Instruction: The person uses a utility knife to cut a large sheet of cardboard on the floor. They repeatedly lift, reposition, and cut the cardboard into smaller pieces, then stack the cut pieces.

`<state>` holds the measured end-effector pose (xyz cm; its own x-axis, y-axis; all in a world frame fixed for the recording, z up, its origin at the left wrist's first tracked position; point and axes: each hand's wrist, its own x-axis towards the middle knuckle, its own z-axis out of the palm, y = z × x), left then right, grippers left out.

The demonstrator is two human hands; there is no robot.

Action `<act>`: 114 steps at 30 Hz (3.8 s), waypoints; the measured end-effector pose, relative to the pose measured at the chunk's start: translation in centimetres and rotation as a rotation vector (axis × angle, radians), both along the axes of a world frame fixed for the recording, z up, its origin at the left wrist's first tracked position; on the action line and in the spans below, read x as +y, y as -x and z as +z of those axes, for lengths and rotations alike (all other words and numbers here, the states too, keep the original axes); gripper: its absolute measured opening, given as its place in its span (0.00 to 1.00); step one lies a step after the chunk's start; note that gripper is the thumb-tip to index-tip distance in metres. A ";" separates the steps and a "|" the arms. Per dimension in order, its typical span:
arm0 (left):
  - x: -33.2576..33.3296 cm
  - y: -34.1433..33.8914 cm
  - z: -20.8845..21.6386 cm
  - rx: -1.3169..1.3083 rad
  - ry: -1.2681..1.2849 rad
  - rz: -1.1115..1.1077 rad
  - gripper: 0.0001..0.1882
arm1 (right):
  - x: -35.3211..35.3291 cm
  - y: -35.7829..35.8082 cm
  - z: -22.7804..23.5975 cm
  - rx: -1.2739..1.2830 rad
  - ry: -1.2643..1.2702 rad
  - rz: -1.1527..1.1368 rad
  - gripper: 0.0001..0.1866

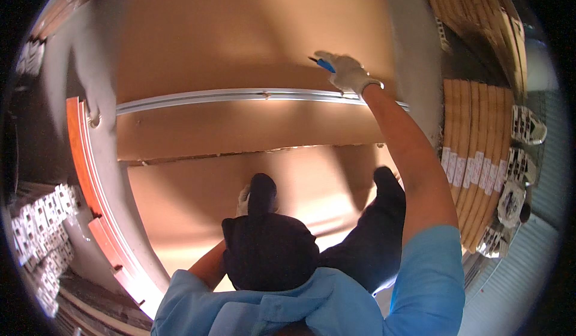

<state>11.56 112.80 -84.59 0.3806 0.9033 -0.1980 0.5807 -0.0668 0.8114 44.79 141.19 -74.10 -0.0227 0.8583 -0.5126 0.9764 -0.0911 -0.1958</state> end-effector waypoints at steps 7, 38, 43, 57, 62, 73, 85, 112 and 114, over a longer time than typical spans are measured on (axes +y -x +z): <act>5.3 -2.0 -2.0 0.315 -0.281 -0.120 0.37 | -1.3 0.9 1.2 -0.021 -0.175 0.212 0.30; 20.3 -9.2 2.2 0.516 0.761 -0.648 0.55 | -14.8 -11.2 -6.9 0.526 0.794 0.038 0.40; 17.6 -10.0 6.1 0.631 0.376 -1.034 0.40 | -16.4 -10.2 -1.4 0.297 0.970 0.315 0.47; 15.5 -8.7 6.4 0.529 0.351 -0.809 0.28 | -15.4 -5.7 -2.9 0.477 0.751 0.346 0.51; 17.5 -9.7 4.5 0.710 0.494 -0.866 0.23 | -12.8 0.3 -3.5 0.349 0.853 0.394 0.42; 8.1 1.3 17.4 0.264 -0.133 0.247 0.30 | -19.2 4.2 -0.8 0.159 0.595 0.291 0.21; -55.2 18.3 44.6 0.506 1.393 1.163 0.29 | -27.2 6.0 8.7 0.029 0.643 0.388 0.32; -115.0 -4.4 68.5 -0.347 1.564 1.747 0.19 | -74.7 15.0 37.9 0.333 0.591 0.349 0.30; -118.4 -6.2 68.9 -0.446 1.340 1.986 0.19 | -78.1 15.7 40.3 0.277 0.616 0.352 0.19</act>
